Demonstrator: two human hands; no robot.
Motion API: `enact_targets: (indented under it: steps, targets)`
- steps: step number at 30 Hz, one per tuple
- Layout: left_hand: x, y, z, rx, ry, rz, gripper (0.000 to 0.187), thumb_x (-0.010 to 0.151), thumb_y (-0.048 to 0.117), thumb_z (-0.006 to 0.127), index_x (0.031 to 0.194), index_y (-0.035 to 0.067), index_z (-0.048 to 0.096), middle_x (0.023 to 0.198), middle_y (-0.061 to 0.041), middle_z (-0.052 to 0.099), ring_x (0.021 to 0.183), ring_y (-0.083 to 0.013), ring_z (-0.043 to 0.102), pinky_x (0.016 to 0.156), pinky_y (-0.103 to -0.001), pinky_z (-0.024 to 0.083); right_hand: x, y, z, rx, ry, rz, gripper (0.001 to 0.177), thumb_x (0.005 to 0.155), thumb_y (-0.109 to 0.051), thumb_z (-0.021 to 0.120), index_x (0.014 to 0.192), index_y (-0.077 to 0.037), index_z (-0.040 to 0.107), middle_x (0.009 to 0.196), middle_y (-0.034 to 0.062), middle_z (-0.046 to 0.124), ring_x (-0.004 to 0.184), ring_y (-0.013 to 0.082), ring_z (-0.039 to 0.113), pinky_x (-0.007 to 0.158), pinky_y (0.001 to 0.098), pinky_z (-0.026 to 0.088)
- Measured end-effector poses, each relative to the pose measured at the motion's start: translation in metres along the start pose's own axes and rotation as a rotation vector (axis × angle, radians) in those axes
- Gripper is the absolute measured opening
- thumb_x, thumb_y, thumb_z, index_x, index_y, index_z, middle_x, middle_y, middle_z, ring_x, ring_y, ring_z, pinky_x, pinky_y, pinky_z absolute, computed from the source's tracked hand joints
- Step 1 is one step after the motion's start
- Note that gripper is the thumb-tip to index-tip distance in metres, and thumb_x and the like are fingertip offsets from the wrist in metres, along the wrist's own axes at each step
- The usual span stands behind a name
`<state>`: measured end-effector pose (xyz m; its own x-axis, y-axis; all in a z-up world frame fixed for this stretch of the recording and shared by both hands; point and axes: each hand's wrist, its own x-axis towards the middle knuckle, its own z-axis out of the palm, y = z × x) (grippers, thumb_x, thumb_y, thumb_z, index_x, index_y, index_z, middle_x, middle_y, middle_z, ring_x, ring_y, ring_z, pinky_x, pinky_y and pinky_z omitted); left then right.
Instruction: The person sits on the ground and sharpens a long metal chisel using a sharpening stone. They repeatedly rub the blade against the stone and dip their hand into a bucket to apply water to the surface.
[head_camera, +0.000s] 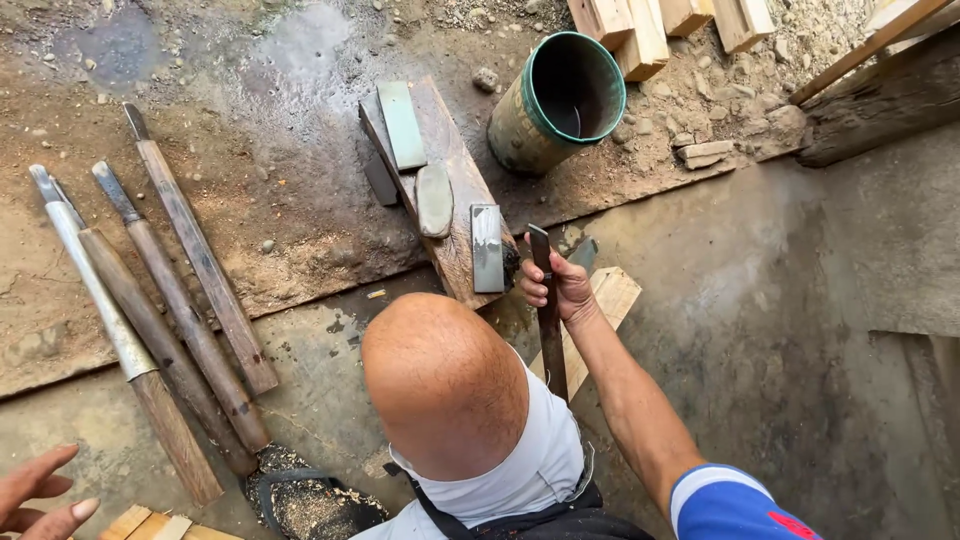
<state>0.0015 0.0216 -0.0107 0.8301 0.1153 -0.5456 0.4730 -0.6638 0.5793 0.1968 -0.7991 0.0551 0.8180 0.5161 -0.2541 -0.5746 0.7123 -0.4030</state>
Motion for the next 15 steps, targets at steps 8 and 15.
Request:
enact_targets:
  steps: [8, 15]
  targets:
    - [-0.015, 0.014, -0.007, 0.003, -0.009, -0.036, 0.086, 0.076, 0.015, 0.086, 0.158, 0.012, 0.058, 0.130, -0.034, 0.067, 0.080, -0.0385, 0.080, 0.076, -0.054, 0.064, 0.008, 0.003, 0.014, -0.100, 0.111, -0.034, 0.050, 0.102, -0.028, 0.067, 0.149, -0.020, 0.053, 0.095, 0.0039, 0.060, 0.080, 0.0200, 0.057, 0.070, 0.0355, 0.050]
    - [-0.028, 0.081, -0.014, 0.022, -0.027, -0.056, 0.081, 0.079, 0.015, 0.083, 0.156, 0.013, 0.060, 0.125, -0.032, 0.071, 0.081, -0.0363, 0.076, 0.073, -0.051, 0.067, 0.051, 0.028, 0.020, -1.263, 0.883, -0.183, 0.055, 0.098, -0.024, 0.067, 0.151, -0.022, 0.055, 0.085, 0.0034, 0.064, 0.069, 0.0201, 0.061, 0.063, 0.0440, 0.053]
